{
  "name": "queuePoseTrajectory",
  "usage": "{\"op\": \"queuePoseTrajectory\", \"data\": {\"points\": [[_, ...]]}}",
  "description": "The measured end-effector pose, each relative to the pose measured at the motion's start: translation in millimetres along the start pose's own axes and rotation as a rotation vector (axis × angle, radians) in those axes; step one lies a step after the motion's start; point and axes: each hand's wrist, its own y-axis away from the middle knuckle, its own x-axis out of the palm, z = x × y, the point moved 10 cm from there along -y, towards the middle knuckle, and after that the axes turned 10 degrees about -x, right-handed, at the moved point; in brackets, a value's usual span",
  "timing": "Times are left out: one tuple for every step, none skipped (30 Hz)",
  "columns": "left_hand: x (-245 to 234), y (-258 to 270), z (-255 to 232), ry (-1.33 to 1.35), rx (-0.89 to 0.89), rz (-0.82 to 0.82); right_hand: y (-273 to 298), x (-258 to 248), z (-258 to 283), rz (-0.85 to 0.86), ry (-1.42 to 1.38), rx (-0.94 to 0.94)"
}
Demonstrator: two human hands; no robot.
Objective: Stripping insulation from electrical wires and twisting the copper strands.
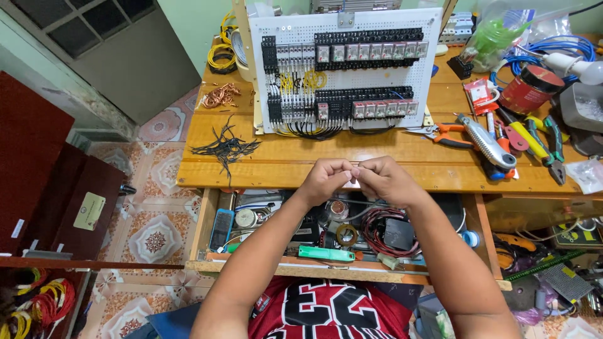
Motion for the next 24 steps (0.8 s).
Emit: {"op": "queuePoseTrajectory", "data": {"points": [[7.0,-3.6,13.0,-0.002,-0.002,0.001,0.6,5.1,-12.1,-0.002,-0.002,-0.001],[5.4,-6.0,19.3,0.290,0.071,-0.019,-0.1,5.0,-18.3,-0.082,-0.185,-0.063],[2.3,-7.8,28.5,0.582,0.144,-0.040,-0.2,4.0,-25.5,-0.162,-0.368,-0.125],[4.6,-7.0,26.8,0.581,0.140,-0.037,-0.1,7.7,-24.5,-0.167,-0.370,-0.126],[2.9,-5.2,24.3,0.649,0.164,-0.054,0.4,6.2,-22.2,-0.227,-0.431,-0.155],[0.2,-3.8,21.7,0.718,0.191,-0.073,0.1,4.7,-19.9,-0.284,-0.491,-0.185],[2.3,-2.3,18.2,0.717,0.191,-0.072,0.0,6.3,-22.5,-0.285,-0.492,-0.185],[2.5,-0.6,14.7,0.778,0.200,-0.070,-0.1,5.4,-25.6,-0.320,-0.563,-0.194],[2.4,0.9,11.4,0.840,0.209,-0.069,-0.4,4.7,-29.1,-0.354,-0.635,-0.203],[3.1,1.8,7.1,0.841,0.206,-0.070,-0.5,6.5,-26.3,-0.355,-0.636,-0.200],[3.1,3.3,1.6,0.864,0.221,-0.064,-0.4,6.8,-22.2,-0.371,-0.674,-0.223],[3.1,4.9,-4.0,0.888,0.238,-0.058,-0.2,7.2,-17.9,-0.386,-0.710,-0.245],[3.5,3.8,-12.4,0.890,0.237,-0.061,-3.8,8.8,-17.7,-0.387,-0.710,-0.241],[-1.4,3.6,-17.5,0.908,0.224,-0.120,-6.9,7.9,-15.2,-0.412,-0.746,-0.277],[-6.1,3.9,-22.7,0.924,0.211,-0.180,-9.7,7.2,-12.8,-0.437,-0.783,-0.313],[-10.3,3.6,-24.7,0.924,0.210,-0.184,-17.5,9.1,-10.3,-0.436,-0.785,-0.310],[-13.7,4.6,-32.7,0.970,0.273,-0.137,-24.5,9.4,-7.1,-0.453,-0.836,-0.331],[-17.2,5.4,-40.7,1.014,0.334,-0.087,-31.4,9.2,-3.9,-0.472,-0.886,-0.354],[-23.5,2.8,-43.3,1.014,0.332,-0.087,-37.2,4.6,-4.7,-0.474,-0.887,-0.353],[-30.5,4.1,-46.9,0.950,0.363,-0.122,-40.6,-0.2,-4.8,-0.474,-0.834,-0.358],[-37.7,5.9,-50.6,0.886,0.392,-0.155,-44.1,-4.5,-4.8,-0.473,-0.780,-0.362],[-44.6,6.3,-53.8,0.888,0.400,-0.161,-48.4,-11.7,-3.6,-0.465,-0.777,-0.359],[-51.3,7.7,-59.1,0.815,0.414,-0.182,-51.4,-21.1,3.7,-0.457,-0.688,-0.407],[-56.6,10.9,-62.7,0.742,0.421,-0.202,-51.5,-28.9,9.4,-0.454,-0.601,-0.453]]}}
